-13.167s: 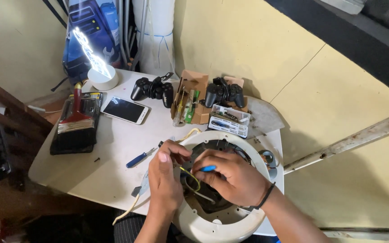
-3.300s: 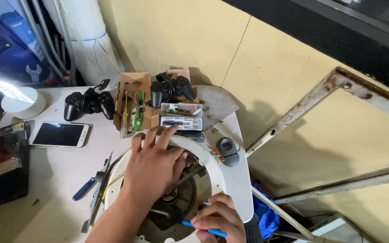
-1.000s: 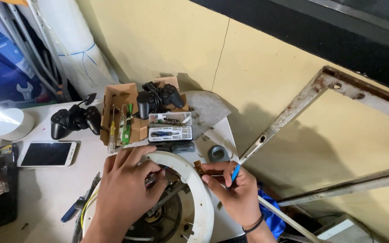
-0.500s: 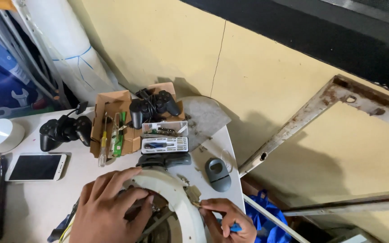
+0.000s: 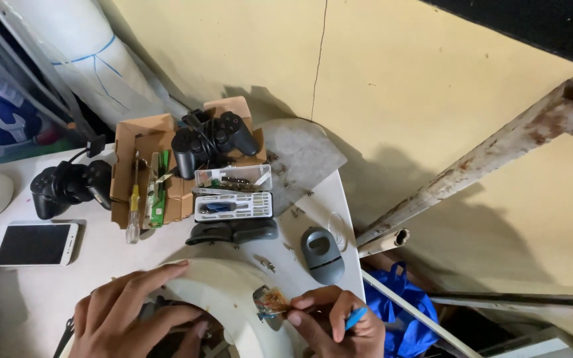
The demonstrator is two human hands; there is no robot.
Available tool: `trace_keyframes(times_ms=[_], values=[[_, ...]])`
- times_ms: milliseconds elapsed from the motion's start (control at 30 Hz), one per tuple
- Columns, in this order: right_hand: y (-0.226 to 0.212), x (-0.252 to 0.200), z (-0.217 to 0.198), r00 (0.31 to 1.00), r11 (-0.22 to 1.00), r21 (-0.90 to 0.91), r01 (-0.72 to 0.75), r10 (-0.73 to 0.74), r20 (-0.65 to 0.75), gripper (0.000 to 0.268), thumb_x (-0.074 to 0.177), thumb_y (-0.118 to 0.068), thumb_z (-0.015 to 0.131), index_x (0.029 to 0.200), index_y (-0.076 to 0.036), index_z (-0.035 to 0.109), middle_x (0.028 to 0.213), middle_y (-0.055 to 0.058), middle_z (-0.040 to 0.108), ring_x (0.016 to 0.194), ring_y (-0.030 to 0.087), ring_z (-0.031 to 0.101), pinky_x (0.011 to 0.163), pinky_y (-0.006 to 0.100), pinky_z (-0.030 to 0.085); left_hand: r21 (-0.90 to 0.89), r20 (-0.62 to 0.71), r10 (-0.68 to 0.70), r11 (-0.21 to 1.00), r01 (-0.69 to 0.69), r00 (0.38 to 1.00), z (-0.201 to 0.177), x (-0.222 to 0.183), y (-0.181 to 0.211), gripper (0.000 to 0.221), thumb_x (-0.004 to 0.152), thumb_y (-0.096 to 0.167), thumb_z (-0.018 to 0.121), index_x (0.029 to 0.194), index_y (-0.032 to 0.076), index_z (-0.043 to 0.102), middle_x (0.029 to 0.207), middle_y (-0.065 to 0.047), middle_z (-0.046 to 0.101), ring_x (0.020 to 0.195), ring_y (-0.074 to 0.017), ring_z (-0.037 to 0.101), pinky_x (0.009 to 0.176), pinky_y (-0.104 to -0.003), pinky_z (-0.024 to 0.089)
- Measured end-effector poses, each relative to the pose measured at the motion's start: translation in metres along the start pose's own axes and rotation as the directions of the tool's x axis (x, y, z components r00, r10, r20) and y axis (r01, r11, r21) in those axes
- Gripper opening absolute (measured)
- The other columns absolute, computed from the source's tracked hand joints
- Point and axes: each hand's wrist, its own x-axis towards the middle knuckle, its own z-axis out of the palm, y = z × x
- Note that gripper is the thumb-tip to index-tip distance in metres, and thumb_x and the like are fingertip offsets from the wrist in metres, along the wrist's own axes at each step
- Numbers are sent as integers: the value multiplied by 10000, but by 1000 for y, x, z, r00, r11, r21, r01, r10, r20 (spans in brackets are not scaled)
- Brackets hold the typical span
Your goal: Disassembling a rice cooker by removing screws and prying off the base to access internal components.
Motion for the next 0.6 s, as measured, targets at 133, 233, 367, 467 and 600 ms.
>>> trace_keyframes(times_ms=[133,233,367,467,600], values=[[-21,13,9,992,970,-239,-48,74,102,516,702,168,824,589,-143,429,766,195,819,768,260,856,572,284,718,-23,4,-18,1000,18,1000,-5,-1,2,95,730,475,733,747,399,788,1367,186,644,1245,-269,579,966,-533,445],[-38,21,16,982,919,-389,-58,123,144,506,725,113,827,576,-157,426,797,152,871,740,191,854,648,274,696,-61,-28,-17,998,16,999,-5,-1,3,100,742,411,758,702,321,774,1333,150,661,1215,-269,599,964,-543,441],[-52,25,24,959,878,-479,0,136,250,444,771,39,805,591,-152,448,813,157,892,761,183,879,657,259,709,-129,-56,-19,992,11,998,-13,3,8,78,751,369,772,741,293,789,1334,112,676,1182,-265,596,917,-512,441],[-55,23,28,949,852,-515,91,82,303,471,774,27,792,593,-161,400,786,140,884,732,138,862,588,221,647,-119,-76,49,991,-58,996,-14,4,5,95,744,374,756,790,293,740,1357,102,648,1152,-249,588,861,-483,432],[-57,26,28,955,787,-616,27,161,248,497,770,5,795,583,-144,360,804,99,887,834,142,896,678,255,668,-139,-110,158,975,-173,981,-16,3,1,69,832,287,701,835,218,692,1344,33,621,1122,-274,579,832,-502,425]])
